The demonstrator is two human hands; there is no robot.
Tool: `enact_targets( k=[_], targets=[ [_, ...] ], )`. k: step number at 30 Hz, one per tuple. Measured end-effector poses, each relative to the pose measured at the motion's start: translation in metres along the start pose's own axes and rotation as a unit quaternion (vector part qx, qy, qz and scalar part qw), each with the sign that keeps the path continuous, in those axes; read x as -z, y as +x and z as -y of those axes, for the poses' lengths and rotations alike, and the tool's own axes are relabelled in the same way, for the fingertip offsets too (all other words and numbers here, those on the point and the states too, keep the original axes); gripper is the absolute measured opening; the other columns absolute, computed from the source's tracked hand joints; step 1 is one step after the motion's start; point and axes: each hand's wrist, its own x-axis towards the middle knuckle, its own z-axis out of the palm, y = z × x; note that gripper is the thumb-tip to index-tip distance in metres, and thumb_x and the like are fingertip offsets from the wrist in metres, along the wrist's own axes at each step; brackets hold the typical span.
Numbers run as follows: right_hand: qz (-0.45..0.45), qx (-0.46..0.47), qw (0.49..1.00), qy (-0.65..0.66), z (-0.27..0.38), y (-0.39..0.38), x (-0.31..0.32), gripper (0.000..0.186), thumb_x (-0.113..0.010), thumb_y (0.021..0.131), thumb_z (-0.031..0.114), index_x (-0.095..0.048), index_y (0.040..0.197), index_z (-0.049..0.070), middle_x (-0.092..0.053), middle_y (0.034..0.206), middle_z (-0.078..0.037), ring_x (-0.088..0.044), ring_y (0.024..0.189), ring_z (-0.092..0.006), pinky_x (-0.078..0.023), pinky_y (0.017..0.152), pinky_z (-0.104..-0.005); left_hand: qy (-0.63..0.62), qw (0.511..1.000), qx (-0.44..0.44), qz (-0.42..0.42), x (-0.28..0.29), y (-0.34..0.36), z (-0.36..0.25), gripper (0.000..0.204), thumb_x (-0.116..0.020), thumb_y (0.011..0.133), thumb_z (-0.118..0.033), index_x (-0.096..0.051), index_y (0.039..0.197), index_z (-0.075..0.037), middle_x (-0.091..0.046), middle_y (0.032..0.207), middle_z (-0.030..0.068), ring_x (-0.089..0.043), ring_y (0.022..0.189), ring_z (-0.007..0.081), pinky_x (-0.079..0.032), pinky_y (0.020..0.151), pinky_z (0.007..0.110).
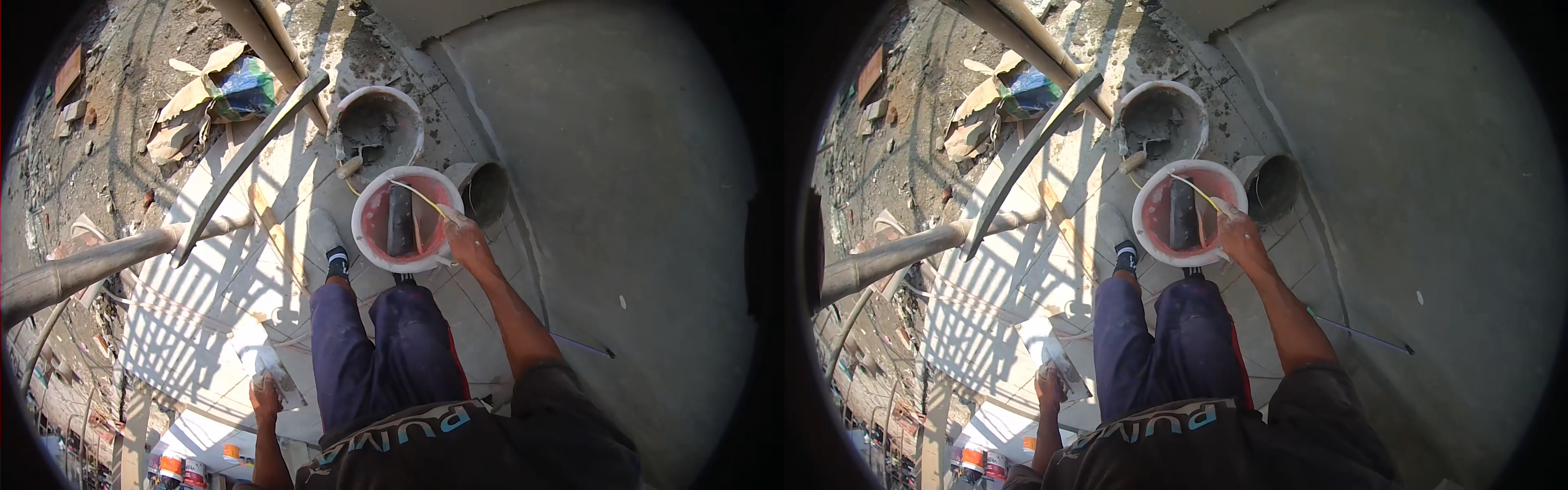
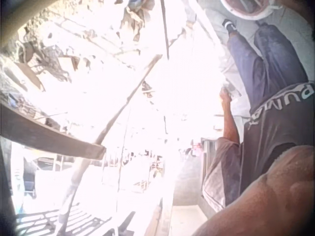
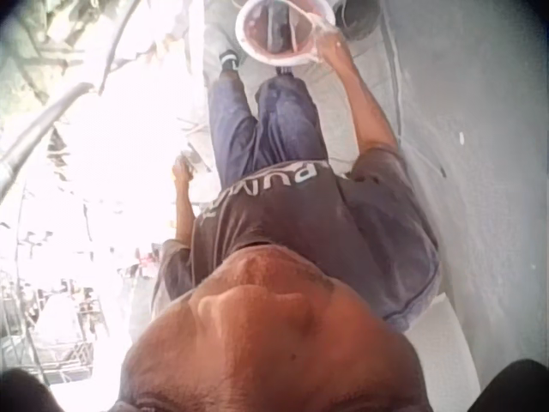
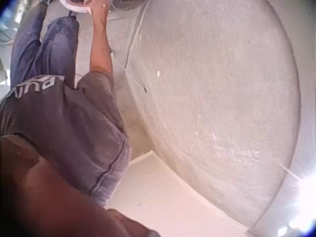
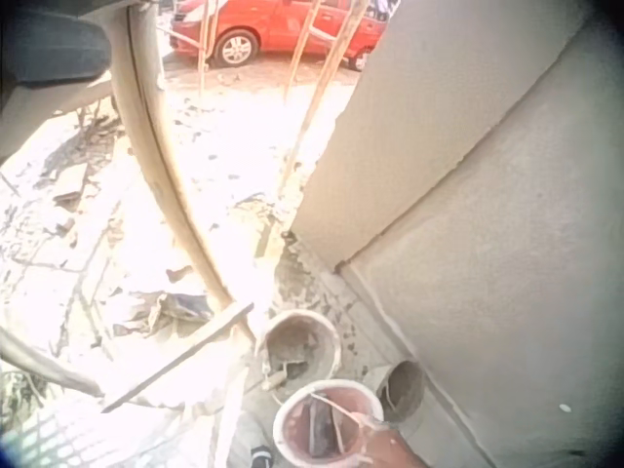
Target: The person scoops mortar from a bucket onto a hawk using a trowel. They then apply the mortar to a wall, spreading and smoothing it across the surface.
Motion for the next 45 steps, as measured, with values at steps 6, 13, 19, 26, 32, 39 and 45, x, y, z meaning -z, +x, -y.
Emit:
enact_targets(
  k=[6,13,19,26,32,39,45],
  targets=[
    [0.01,0.128,0.964,-0.234,-0.013,0.052,0.025,0.031,-0.039,0.092,0.009,-0.061,0.105,-0.008,-0.066,0.095,-0.024,-0.066,0.086,-0.0349,-0.053,0.08,-0.0413,0.023,0.999,0.031,0.007,-0.016,-0.015,-0.015,0.026,-0.061,0.09,-0.027,-0.051,0.102,-0.006,-0.054,0.073,0.0045,-0.049,0.053,0.014,-0.041,0.041,0.03],
    [0.116,-0.145,0.981,-0.051,0.004,0.098,0.045,0.033,-0.039,0.091,0.018,-0.062,0.098,-0.004,-0.065,0.077,-0.023,-0.066,0.062,-0.0324,-0.052,0.06,-0.0432,-0.017,1.0,0.023,-0.004,-0.034,-0.028,-0.021,0.026,-0.063,0.089,-0.029,-0.049,0.086,-0.007,-0.046,0.06,0.0008,-0.046,0.046,0.011,-0.038,0.039,0.029],
    [0.131,-0.198,0.97,-0.042,0.031,0.101,0.047,0.032,-0.037,0.093,0.015,-0.062,0.103,-0.002,-0.066,0.09,-0.024,-0.066,0.077,-0.0366,-0.052,0.072,-0.0443,-0.029,0.999,0.025,-0.007,-0.03,-0.026,-0.02,0.024,-0.063,0.089,-0.027,-0.048,0.086,-0.008,-0.045,0.059,-0.0002,-0.044,0.043,0.0103,-0.035,0.036,0.028],
    [0.034,0.005,0.998,-0.047,-0.039,0.038,0.012,0.035,-0.036,0.097,0.018,-0.058,0.115,-0.002,-0.061,0.115,-0.022,-0.057,0.107,-0.0385,-0.045,0.092,-0.0428,0.012,1.0,-0.003,0.017,-0.032,-0.021,-0.043,0.022,-0.063,0.09,-0.026,-0.049,0.089,-0.008,-0.045,0.058,-0.0011,-0.045,0.044,0.01,-0.036,0.036,0.027],
    [0.037,-0.189,0.966,0.175,-0.026,-0.038,0.011,0.034,-0.038,0.098,0.02,-0.057,0.119,0.001,-0.06,0.113,-0.024,-0.057,0.105,-0.0398,-0.044,0.09,-0.0429,0.145,0.986,-0.069,0.05,-0.015,0.0,-0.071,0.032,-0.063,0.089,-0.029,-0.057,0.106,-0.003,-0.057,0.074,0.004,-0.051,0.061,0.0124,-0.043,0.055,0.029],
    [-0.043,-0.25,0.93,0.266,-0.111,-0.106,-0.045,0.034,-0.044,0.096,0.029,-0.061,0.109,0.003,-0.064,0.093,-0.015,-0.062,0.088,-0.0283,-0.046,0.081,-0.0388,0.237,0.95,-0.201,0.027,-0.015,-0.008,-0.114,0.046,-0.059,0.089,-0.047,-0.062,0.093,-0.001,-0.056,0.067,0.0045,-0.052,0.06,0.016,-0.043,0.058,0.032],
    [-0.077,-0.334,0.831,0.439,-0.151,-0.152,-0.066,0.03,-0.051,0.093,0.029,-0.057,0.106,0.003,-0.057,0.083,-0.006,-0.053,0.069,-0.0129,-0.044,0.058,-0.0287,0.314,0.919,-0.237,-0.029,-0.04,-0.001,-0.134,0.039,-0.062,0.086,-0.037,-0.063,0.092,0.001,-0.064,0.076,0.0165,-0.061,0.071,0.0268,-0.047,0.067,0.038]
  ],
)
